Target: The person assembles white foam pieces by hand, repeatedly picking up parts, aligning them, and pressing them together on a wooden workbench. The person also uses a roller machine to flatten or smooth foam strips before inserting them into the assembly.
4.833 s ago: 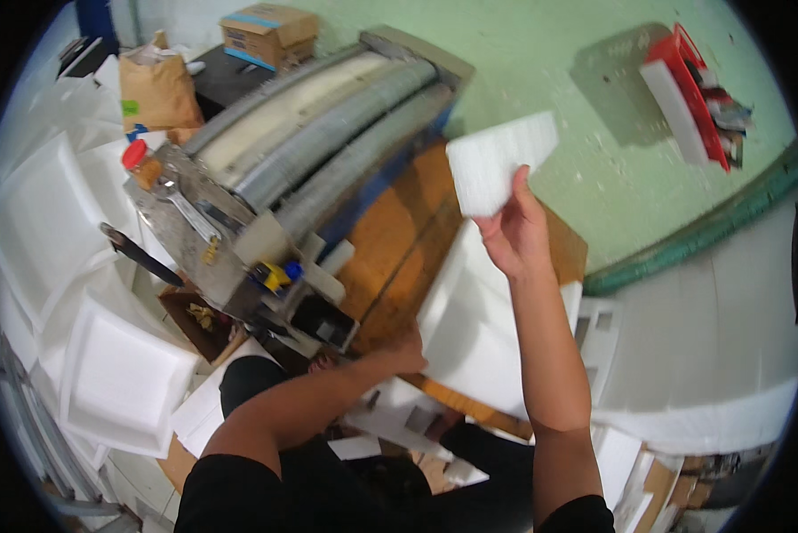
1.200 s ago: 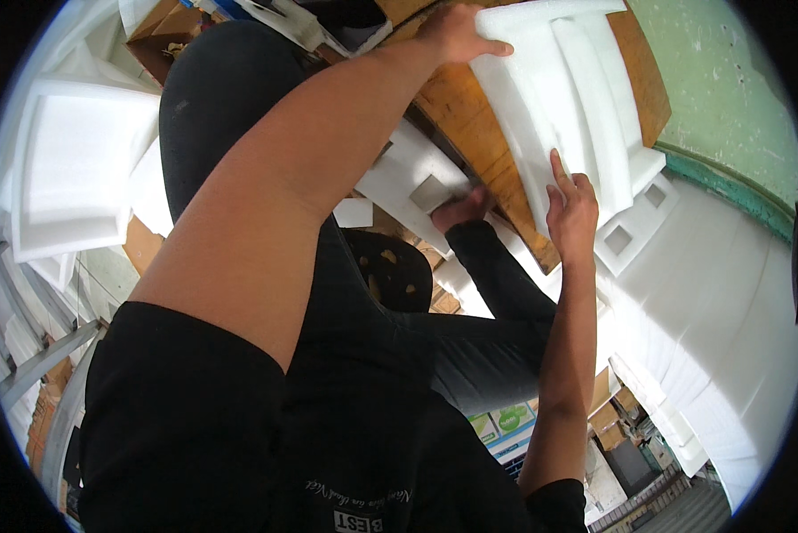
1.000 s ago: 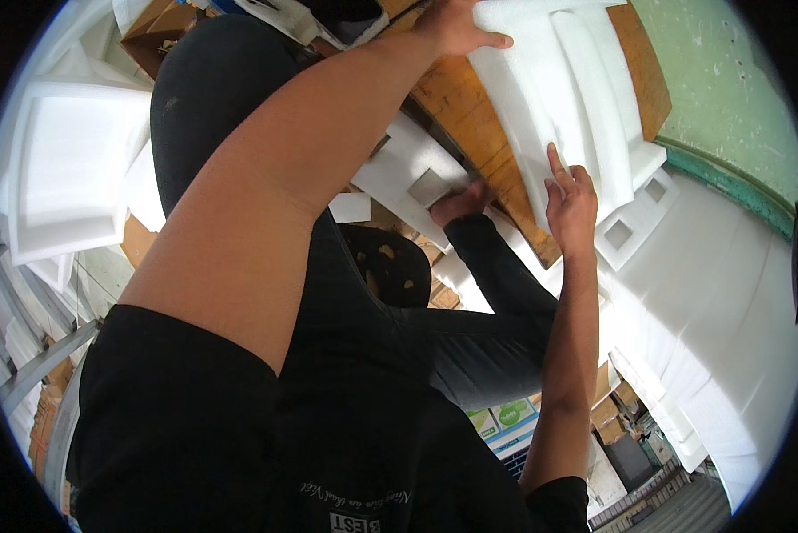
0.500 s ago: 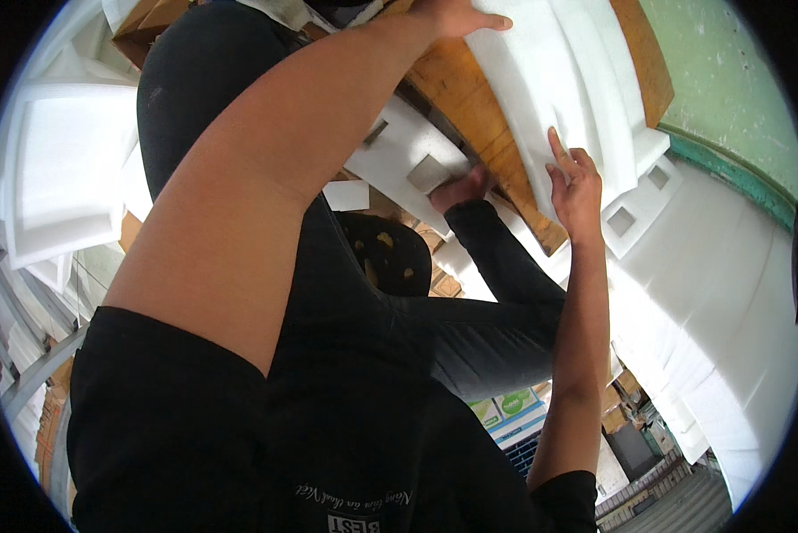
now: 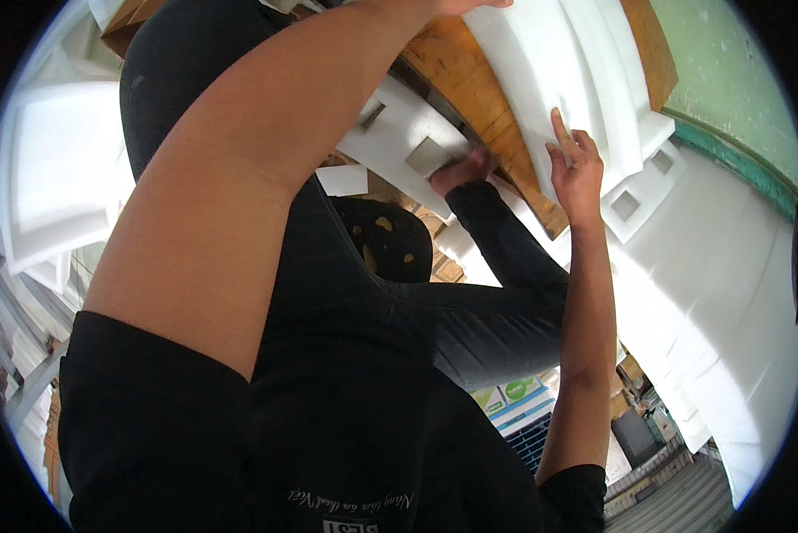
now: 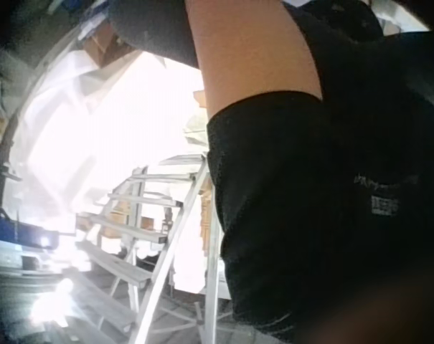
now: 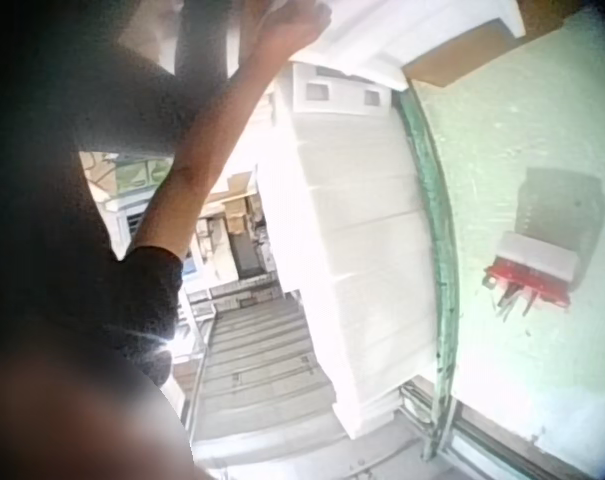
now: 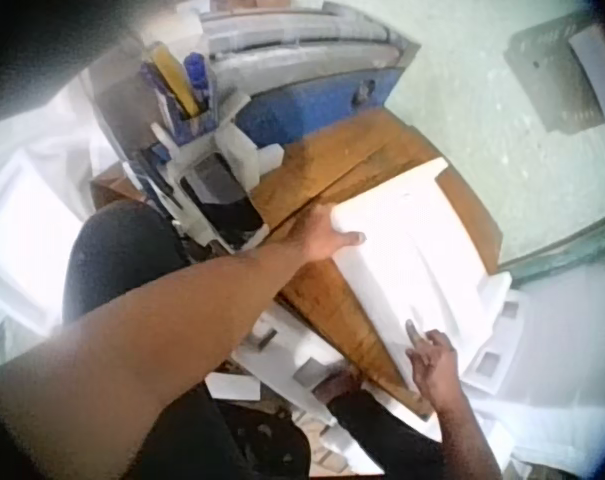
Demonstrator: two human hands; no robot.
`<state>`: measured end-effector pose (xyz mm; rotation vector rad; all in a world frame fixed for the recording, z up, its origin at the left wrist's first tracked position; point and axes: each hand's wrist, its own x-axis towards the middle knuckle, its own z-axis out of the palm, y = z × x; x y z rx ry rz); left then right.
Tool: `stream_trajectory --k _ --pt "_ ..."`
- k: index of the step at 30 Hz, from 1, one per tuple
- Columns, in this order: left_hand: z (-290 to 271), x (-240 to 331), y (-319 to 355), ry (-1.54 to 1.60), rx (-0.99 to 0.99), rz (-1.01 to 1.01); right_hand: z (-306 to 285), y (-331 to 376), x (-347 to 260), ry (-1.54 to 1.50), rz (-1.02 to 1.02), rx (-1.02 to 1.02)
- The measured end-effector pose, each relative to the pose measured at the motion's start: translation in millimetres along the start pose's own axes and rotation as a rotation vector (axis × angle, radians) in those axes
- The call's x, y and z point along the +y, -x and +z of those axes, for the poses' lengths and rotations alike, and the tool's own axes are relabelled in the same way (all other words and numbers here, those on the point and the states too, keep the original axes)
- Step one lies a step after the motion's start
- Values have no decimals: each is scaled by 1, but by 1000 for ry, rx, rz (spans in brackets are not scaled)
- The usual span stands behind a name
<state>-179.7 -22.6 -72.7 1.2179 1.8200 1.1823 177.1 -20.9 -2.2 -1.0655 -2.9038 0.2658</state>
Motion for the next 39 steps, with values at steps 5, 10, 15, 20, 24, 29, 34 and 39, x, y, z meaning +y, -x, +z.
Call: stream_trajectory --k 5,10,15,20,24,29,34,39 --pt "3 5 1 -46 -1 -89 -1 3 4 -2 -13 -22" --pt "6 21 9 -357 174 29 -47 12 19 -223 211 86" --pt "49 92 47 -719 3 904 -73 95 70 -172 343 -3" --pt "152 142 108 -917 -549 1034 -36 109 63 -55 307 65" --pt "171 133 103 -731 -743 920 -21 112 55 -39 337 176" --pt "176 127 104 -538 -654 957 -5 111 45 27 381 279" --pt "180 120 102 -611 -652 940 3 106 40 55 414 316" --pt "185 117 102 -602 -631 949 3 104 39 49 459 285"
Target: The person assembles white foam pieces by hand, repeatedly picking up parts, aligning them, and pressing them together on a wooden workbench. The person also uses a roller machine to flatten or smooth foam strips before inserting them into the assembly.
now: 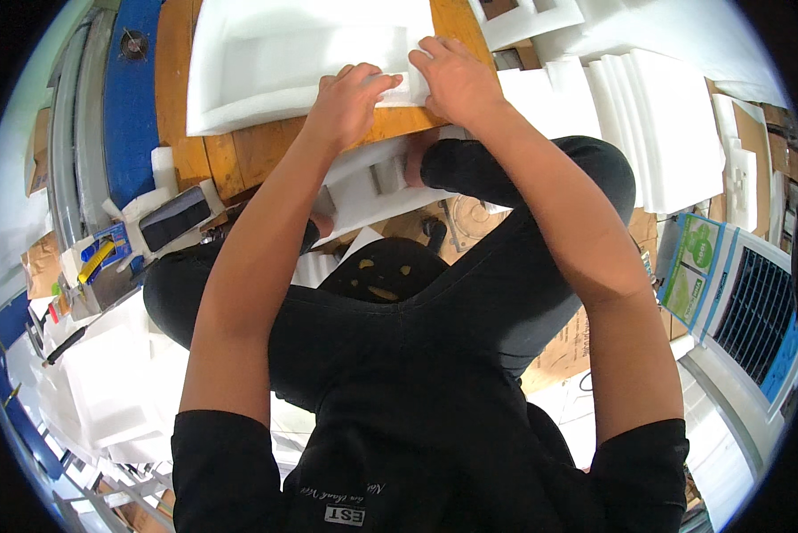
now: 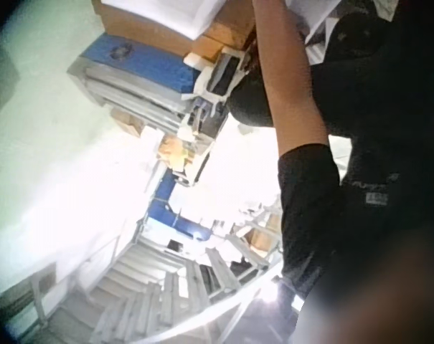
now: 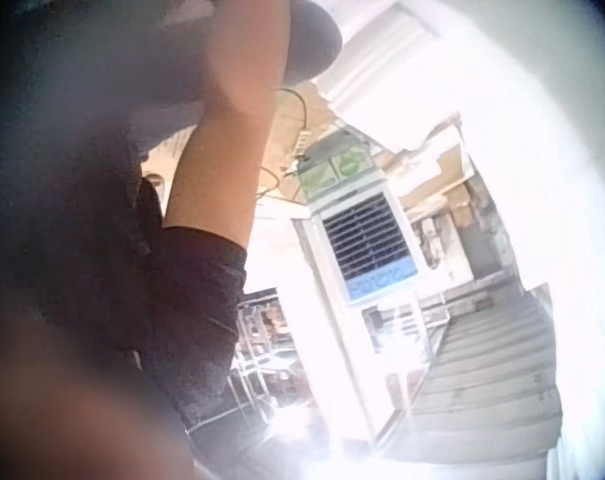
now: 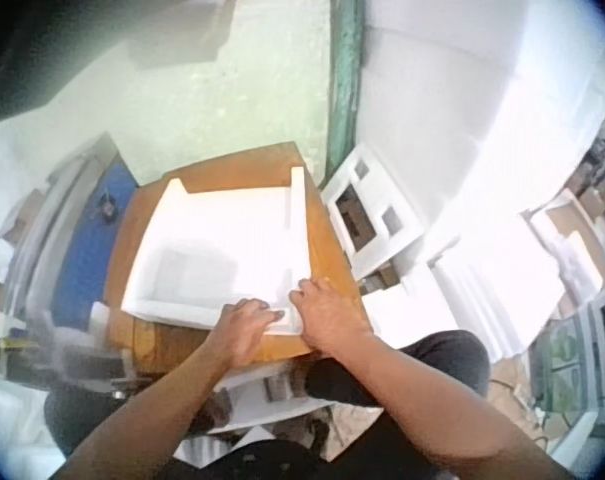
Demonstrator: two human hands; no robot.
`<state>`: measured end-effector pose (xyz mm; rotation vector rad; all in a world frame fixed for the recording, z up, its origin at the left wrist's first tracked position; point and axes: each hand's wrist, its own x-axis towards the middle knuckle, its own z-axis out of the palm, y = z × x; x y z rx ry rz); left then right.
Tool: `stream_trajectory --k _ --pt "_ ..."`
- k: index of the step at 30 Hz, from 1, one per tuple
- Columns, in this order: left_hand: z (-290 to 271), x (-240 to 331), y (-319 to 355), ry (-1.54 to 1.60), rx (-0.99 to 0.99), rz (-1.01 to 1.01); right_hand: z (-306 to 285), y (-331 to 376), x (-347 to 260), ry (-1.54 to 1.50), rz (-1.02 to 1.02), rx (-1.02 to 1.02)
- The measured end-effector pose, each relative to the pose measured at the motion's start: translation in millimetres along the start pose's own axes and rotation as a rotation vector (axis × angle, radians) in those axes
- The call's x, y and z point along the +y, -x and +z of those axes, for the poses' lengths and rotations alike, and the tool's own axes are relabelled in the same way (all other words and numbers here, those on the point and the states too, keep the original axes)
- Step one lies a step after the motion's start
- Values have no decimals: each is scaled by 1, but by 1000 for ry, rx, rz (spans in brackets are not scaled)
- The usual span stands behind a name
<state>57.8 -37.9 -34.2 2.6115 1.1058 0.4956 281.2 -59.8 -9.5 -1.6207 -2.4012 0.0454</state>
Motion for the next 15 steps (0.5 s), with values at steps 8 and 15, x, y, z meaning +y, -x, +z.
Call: stream_trajectory --k 8,15 --pt "-1 0 0 18 13 18 0 0 -3 5 18 -44" --pt "1 -6 -4 -28 -29 25 4 -1 1 21 -30 9"
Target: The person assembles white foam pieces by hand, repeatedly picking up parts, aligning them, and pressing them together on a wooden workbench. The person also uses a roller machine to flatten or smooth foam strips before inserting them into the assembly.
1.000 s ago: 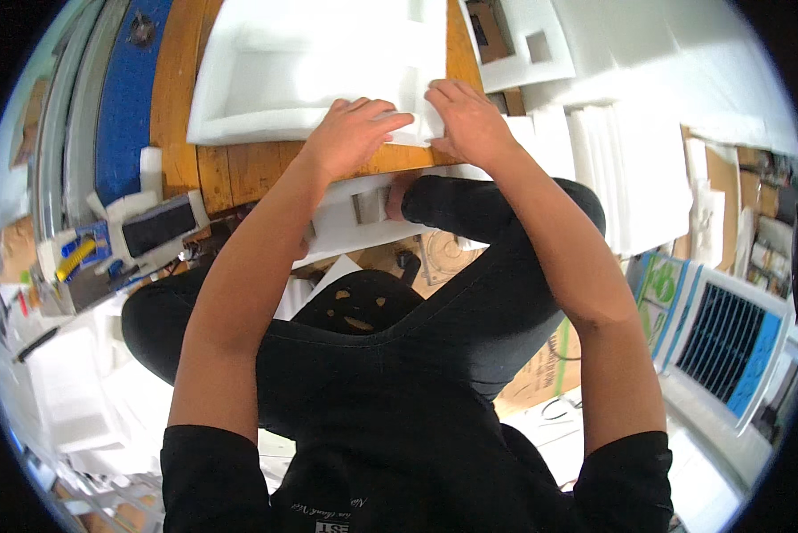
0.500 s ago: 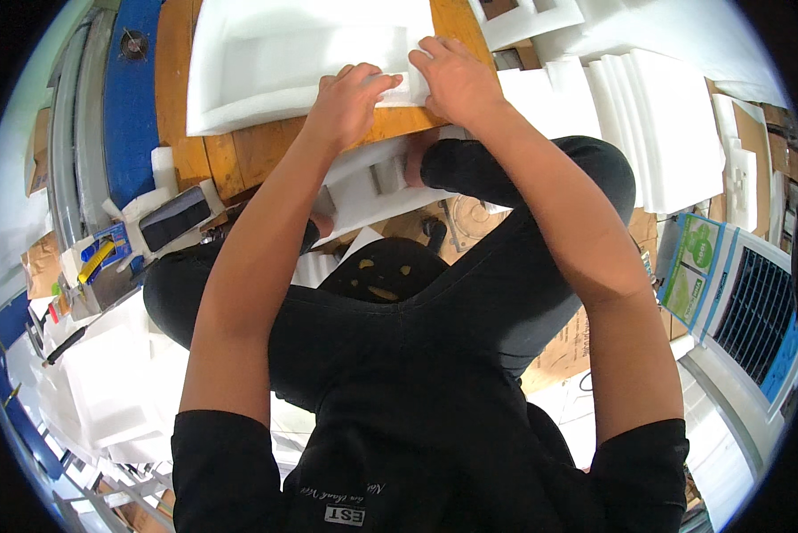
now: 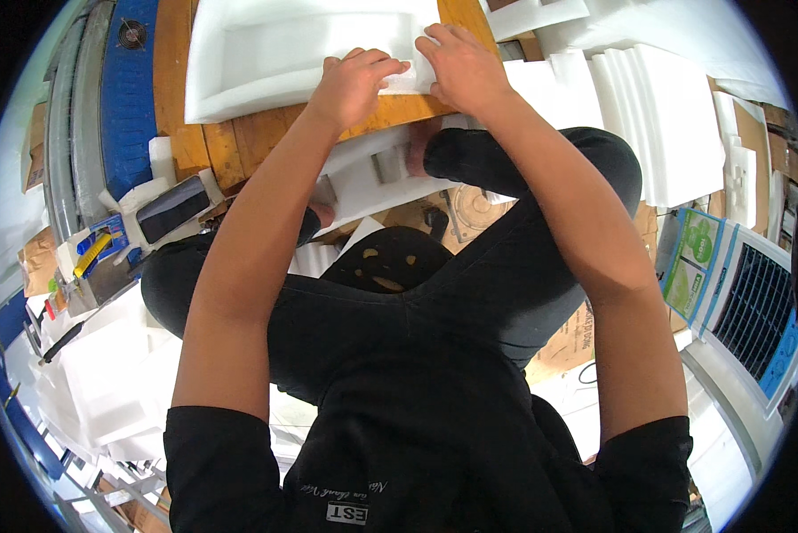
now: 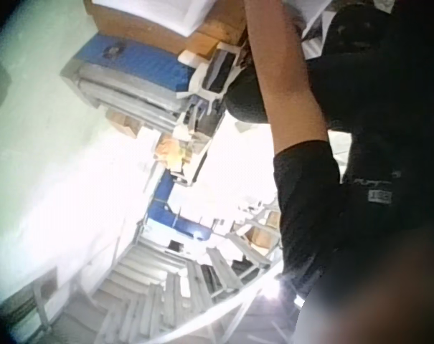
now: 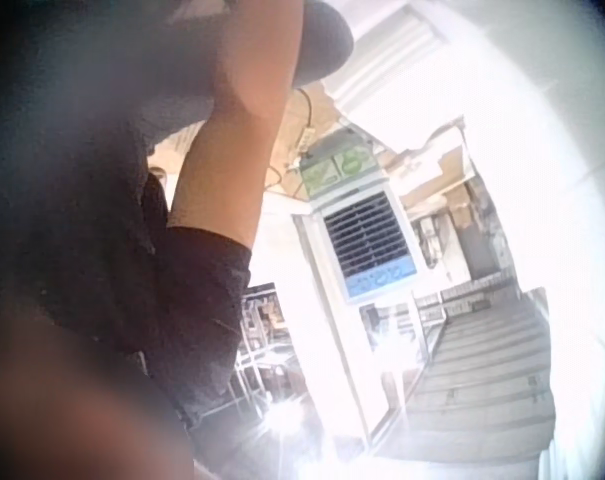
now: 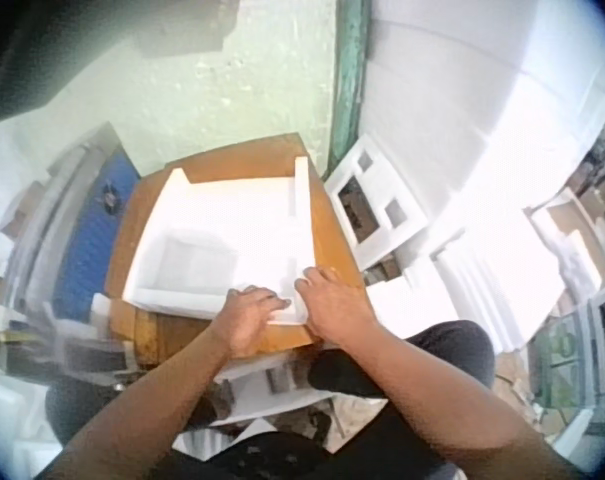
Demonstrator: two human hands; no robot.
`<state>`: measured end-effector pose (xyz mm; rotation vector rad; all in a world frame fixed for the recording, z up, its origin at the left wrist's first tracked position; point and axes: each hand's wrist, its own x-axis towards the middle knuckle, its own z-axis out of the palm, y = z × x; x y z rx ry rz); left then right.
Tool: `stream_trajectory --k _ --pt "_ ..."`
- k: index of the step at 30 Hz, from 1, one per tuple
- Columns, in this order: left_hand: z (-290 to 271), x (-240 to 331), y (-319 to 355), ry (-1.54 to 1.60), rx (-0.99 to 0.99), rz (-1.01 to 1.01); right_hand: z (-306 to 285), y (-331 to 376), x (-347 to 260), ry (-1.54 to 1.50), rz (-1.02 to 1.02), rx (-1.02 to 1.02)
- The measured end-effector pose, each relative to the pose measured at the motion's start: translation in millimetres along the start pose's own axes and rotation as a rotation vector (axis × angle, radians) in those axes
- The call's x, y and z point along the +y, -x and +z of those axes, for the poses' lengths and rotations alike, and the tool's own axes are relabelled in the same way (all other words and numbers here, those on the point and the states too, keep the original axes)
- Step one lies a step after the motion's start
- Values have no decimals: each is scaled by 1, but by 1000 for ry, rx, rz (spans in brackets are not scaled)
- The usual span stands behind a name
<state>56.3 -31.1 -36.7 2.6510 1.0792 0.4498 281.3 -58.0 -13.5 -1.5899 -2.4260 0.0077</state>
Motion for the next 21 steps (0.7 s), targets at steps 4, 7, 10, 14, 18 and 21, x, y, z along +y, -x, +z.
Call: stream_trajectory --k 4,7,10,14,18,21 --pt "-1 2 -2 -36 -12 -17 2 6 -6 -31 73 74" --pt "-5 2 -3 23 -39 -68 -8 6 -10 -63 211 -166" --pt "-6 -2 -5 107 -36 -51 -6 4 -6 -200 225 -262" --pt "-7 -4 -6 205 -11 -23 0 3 -4 -184 194 -208" --pt "-11 4 -7 223 -9 -108 4 3 -4 -184 202 -209" --pt "-9 9 -7 229 -6 -165 6 4 -3 -195 216 -206"
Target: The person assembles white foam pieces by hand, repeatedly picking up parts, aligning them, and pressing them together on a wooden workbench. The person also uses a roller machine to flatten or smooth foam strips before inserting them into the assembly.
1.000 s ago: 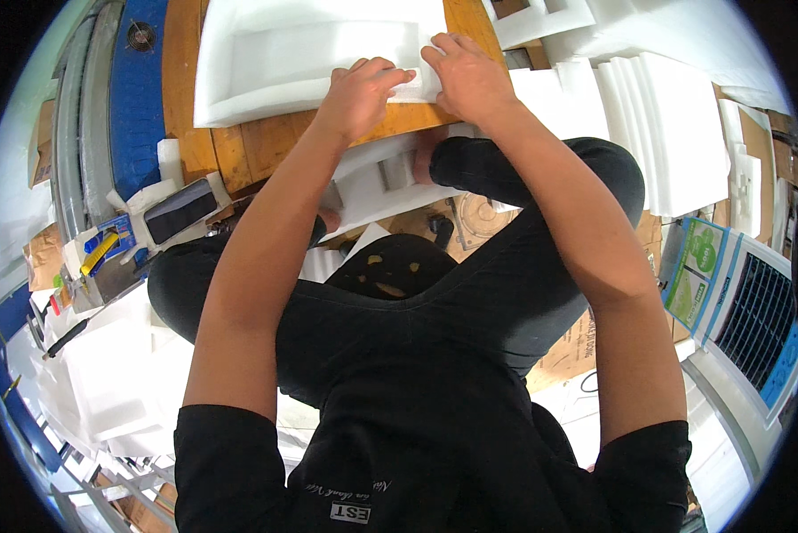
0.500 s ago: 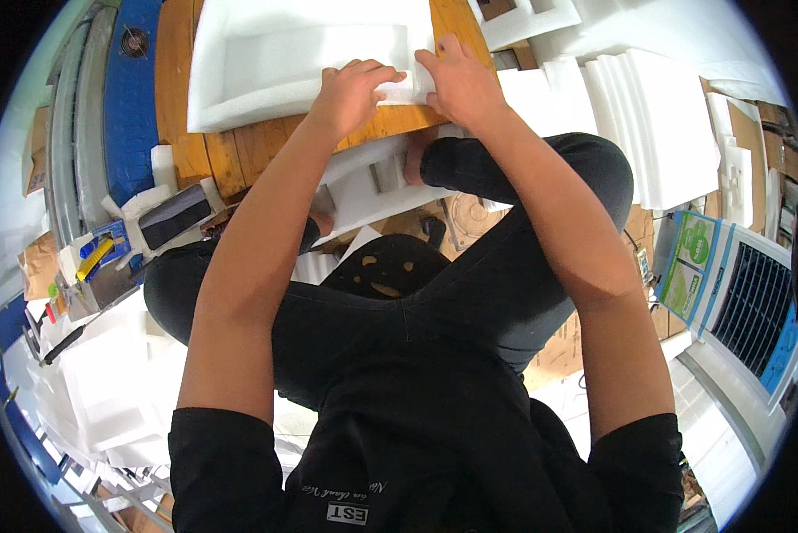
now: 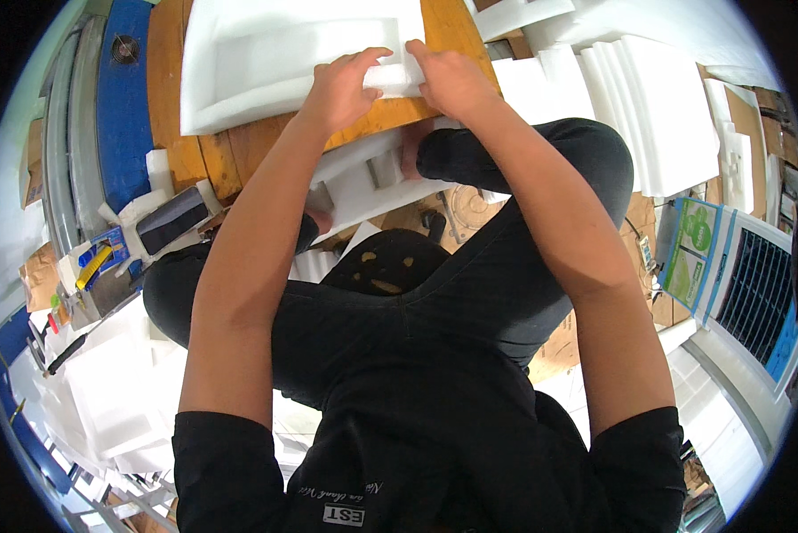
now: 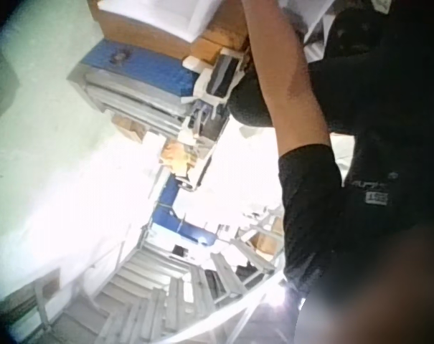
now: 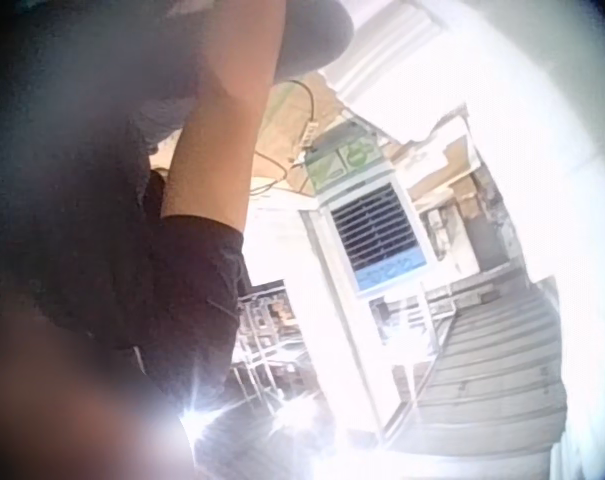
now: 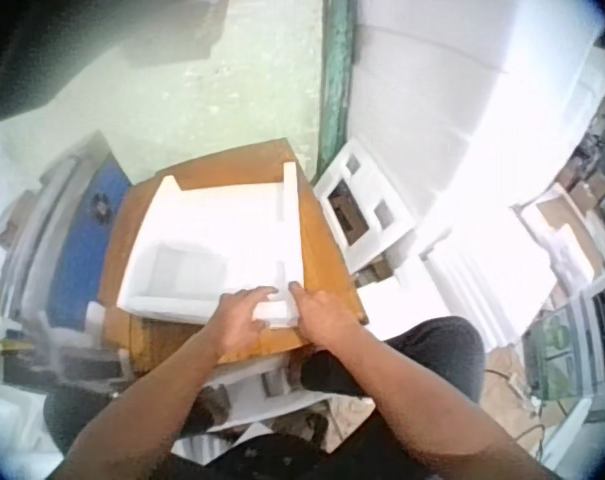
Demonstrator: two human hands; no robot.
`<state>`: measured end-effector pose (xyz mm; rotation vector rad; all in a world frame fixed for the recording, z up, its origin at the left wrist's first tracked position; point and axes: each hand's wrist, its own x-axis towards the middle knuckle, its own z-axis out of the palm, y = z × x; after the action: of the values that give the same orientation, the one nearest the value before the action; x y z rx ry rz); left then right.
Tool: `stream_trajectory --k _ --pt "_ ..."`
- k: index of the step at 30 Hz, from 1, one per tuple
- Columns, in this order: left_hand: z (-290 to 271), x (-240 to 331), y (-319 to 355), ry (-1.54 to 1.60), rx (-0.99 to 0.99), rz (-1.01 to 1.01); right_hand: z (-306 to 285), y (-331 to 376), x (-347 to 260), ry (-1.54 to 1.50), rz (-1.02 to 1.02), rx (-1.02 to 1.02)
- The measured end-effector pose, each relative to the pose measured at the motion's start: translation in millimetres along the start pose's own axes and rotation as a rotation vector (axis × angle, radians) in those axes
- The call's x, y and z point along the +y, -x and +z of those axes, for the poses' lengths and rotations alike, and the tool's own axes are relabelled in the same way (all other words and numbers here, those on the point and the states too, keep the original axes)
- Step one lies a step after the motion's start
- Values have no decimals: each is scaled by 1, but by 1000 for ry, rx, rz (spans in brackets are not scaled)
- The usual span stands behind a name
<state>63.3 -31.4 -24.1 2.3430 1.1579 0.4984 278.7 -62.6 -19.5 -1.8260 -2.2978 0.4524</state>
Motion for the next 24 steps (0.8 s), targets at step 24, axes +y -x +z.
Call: stream_trajectory --k 24 --pt "-20 -17 -26 -457 -370 243 57 -71 15 -1737 672 563"
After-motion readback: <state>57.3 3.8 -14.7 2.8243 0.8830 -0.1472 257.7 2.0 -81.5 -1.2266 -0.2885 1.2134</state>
